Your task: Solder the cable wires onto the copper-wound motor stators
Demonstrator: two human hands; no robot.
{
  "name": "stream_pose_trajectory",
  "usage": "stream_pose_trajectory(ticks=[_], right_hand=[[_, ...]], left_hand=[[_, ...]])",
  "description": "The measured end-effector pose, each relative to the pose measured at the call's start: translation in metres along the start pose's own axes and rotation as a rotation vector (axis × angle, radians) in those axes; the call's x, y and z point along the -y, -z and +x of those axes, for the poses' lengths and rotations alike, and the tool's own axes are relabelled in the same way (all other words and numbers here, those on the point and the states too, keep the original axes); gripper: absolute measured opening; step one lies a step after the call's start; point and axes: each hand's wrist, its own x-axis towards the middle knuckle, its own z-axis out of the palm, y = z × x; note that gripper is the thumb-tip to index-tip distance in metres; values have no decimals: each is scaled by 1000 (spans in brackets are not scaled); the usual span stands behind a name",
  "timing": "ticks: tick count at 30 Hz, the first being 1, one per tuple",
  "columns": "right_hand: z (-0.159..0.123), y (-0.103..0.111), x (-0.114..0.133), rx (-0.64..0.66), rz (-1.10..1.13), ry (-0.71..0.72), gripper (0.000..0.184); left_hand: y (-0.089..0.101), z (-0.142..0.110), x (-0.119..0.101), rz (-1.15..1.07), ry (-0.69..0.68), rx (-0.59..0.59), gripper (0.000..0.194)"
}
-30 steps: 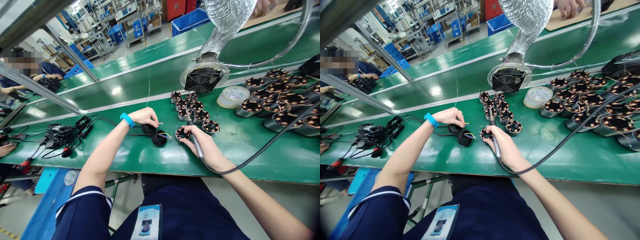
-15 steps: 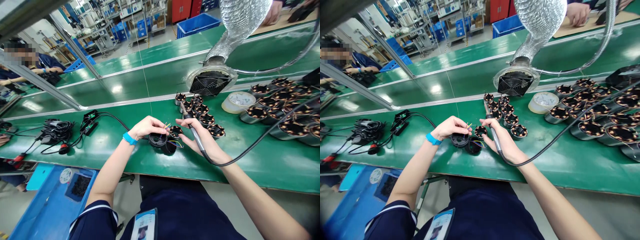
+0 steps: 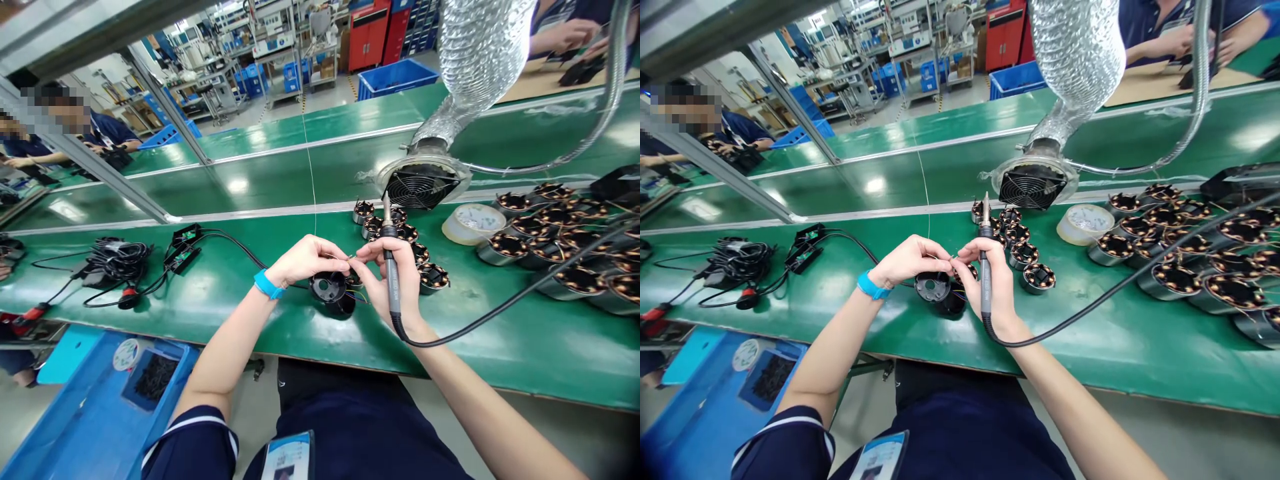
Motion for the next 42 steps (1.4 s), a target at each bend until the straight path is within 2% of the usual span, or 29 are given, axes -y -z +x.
stream_pose_trajectory(ticks=[4, 7, 9, 12, 17, 23, 27, 34, 38, 42], right_hand=[[3, 3, 7, 14, -90, 125, 35], [5, 2, 11, 78, -81, 237, 36], [7, 0, 11, 133, -82, 288, 34], [10, 1, 8, 150, -162, 387, 31], [11, 8, 3, 194, -282, 487, 33], [11, 9, 5, 235, -208, 472, 35], [13, 10, 2, 253, -220, 494, 39], [6, 19, -17, 461, -244, 328, 39], [8, 19, -9, 526, -277, 296, 31], [12, 17, 2, 567, -329, 251, 22]], left_hand=[[0, 2, 3, -29, -11, -44, 24], [-1, 5, 4, 43, -19, -52, 22], [-1, 7, 4, 87, -17, -35, 20], [-1, 7, 0, 93, -3, 32, 20], [3, 3, -9, 125, 40, 82, 28], [6, 3, -11, 128, 59, 102, 21], [8, 3, -7, 145, 69, 121, 25], [9, -3, -5, 212, 26, 102, 26], [10, -7, -2, 260, 0, 114, 33], [8, -9, 3, 259, 9, 80, 29]])
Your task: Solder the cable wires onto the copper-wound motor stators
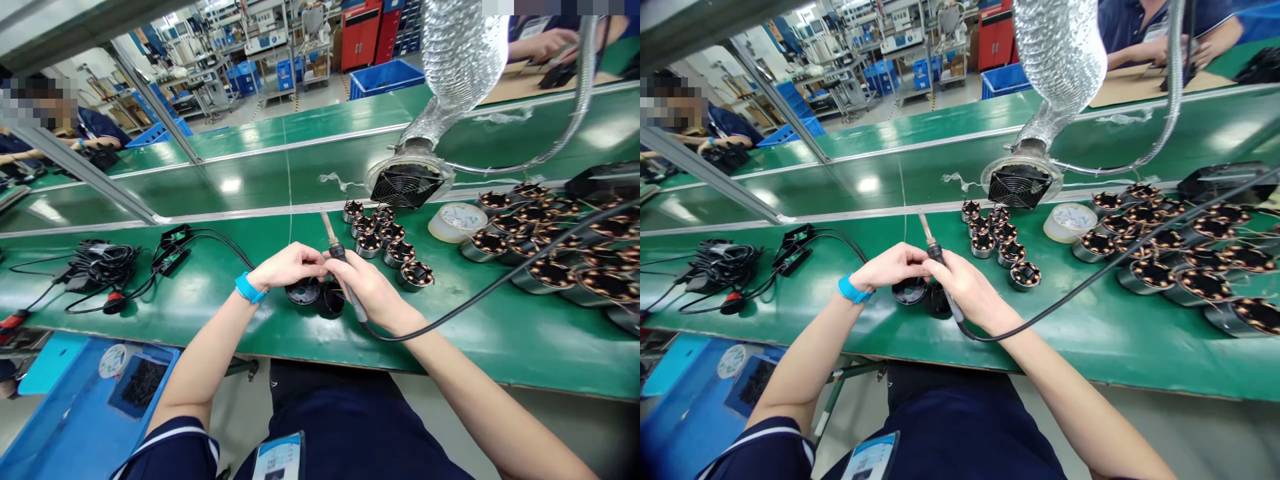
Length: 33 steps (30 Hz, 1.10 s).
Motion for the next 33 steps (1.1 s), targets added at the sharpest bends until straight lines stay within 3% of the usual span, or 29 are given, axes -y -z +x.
stream_pose_trajectory(ticks=[7, 10, 17, 23, 33], right_hand=[[-3, -5, -6, -165, 22, 59, 20], [-5, -5, -8, -270, 112, -23, 19], [-7, -6, -9, -320, 322, -211, 28], [-4, -8, -7, -382, 214, -129, 32], [3, -13, -12, -333, 37, 44, 26]], left_hand=[[-4, 1, -7, 57, -2, -74, 20], [-3, 0, -10, 149, -45, -98, 19], [-4, 1, -7, 269, -119, -104, 18], [-13, 4, -7, 368, -121, -144, 20], [-14, 4, 4, 242, -160, -272, 20]])
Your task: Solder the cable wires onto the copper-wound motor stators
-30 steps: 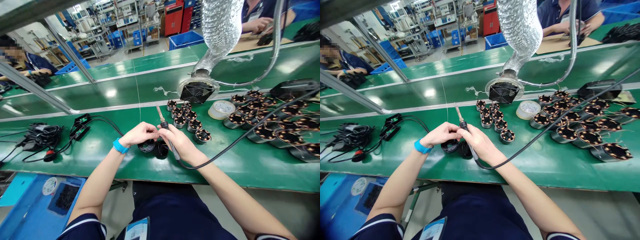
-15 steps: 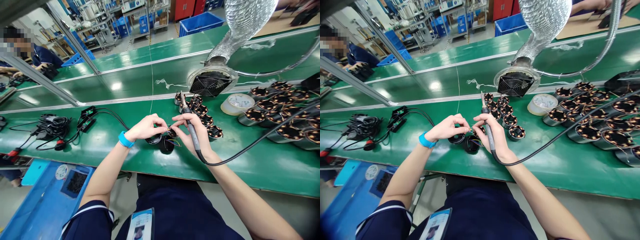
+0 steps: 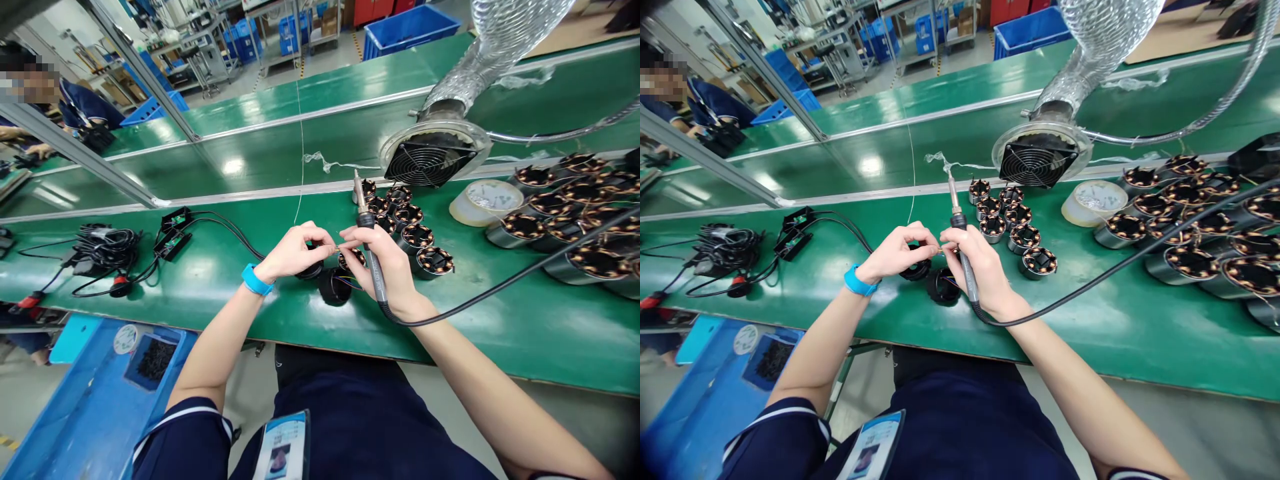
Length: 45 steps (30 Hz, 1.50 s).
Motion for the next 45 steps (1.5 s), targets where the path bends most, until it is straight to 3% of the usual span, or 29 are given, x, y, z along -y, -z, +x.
stream_pose_trajectory(ticks=[5, 12, 14, 18, 20, 31, 45], right_hand=[[-3, -4, -6, -64, -12, -15, 28], [-16, 11, -8, -177, 131, -317, 42], [-20, 16, -9, -193, 91, -330, 43], [-24, 19, -6, -321, -80, -325, 26], [-26, 18, -2, -358, -108, -334, 30], [-30, 14, 1, -246, -35, -374, 29], [-24, 14, 3, -196, -8, -362, 29]], left_hand=[[-2, 6, 4, 2, 7, -12, 19], [2, 13, 12, 34, 42, 24, 18], [4, 13, 15, 44, 50, 39, 18], [5, 10, 21, 75, 50, 51, 18], [4, 10, 23, 88, 51, 45, 18], [-2, 16, 23, 106, 60, 48, 18], [-4, 17, 25, 71, 69, 39, 18]])
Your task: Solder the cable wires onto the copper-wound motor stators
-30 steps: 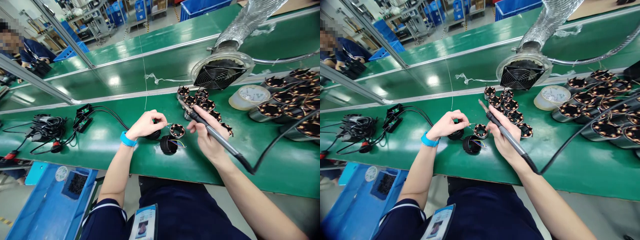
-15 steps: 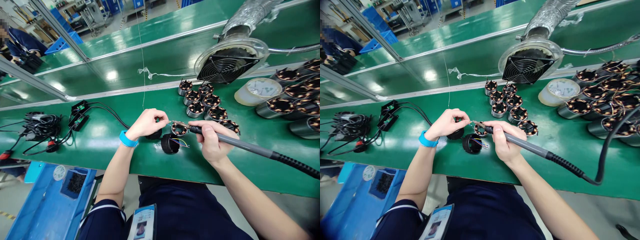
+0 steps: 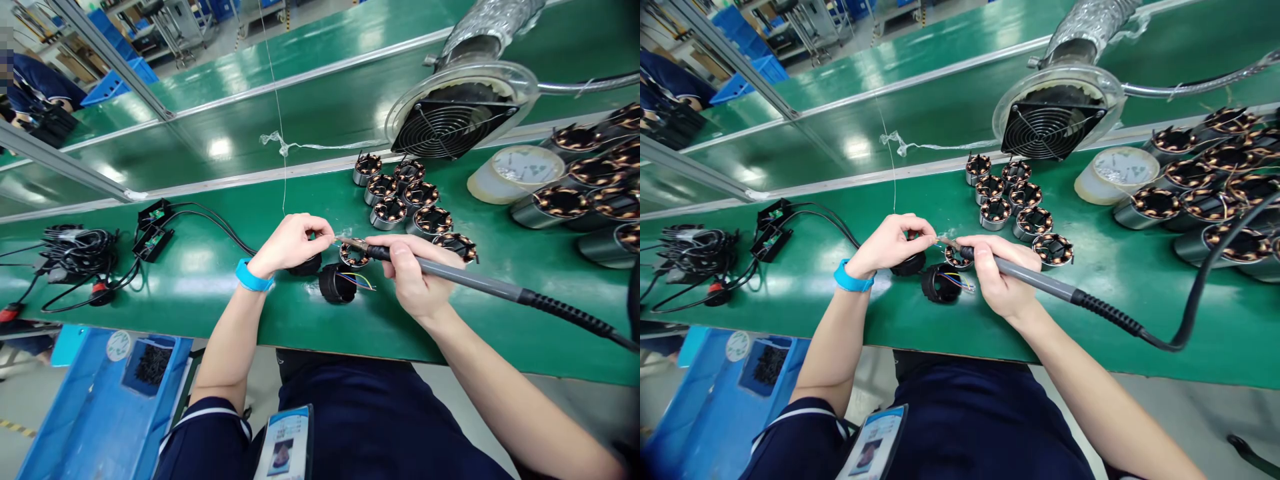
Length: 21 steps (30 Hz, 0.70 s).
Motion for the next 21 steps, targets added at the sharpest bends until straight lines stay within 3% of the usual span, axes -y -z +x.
stream_pose_trajectory(ticks=[7, 21], right_hand=[[-1, 2, -4, -101, -24, -28, 33], [1, 2, 0, -83, -26, 14, 30]], left_hand=[[1, 0, 1, -8, 19, -5, 19], [-1, 0, 2, -2, 17, -6, 18]])
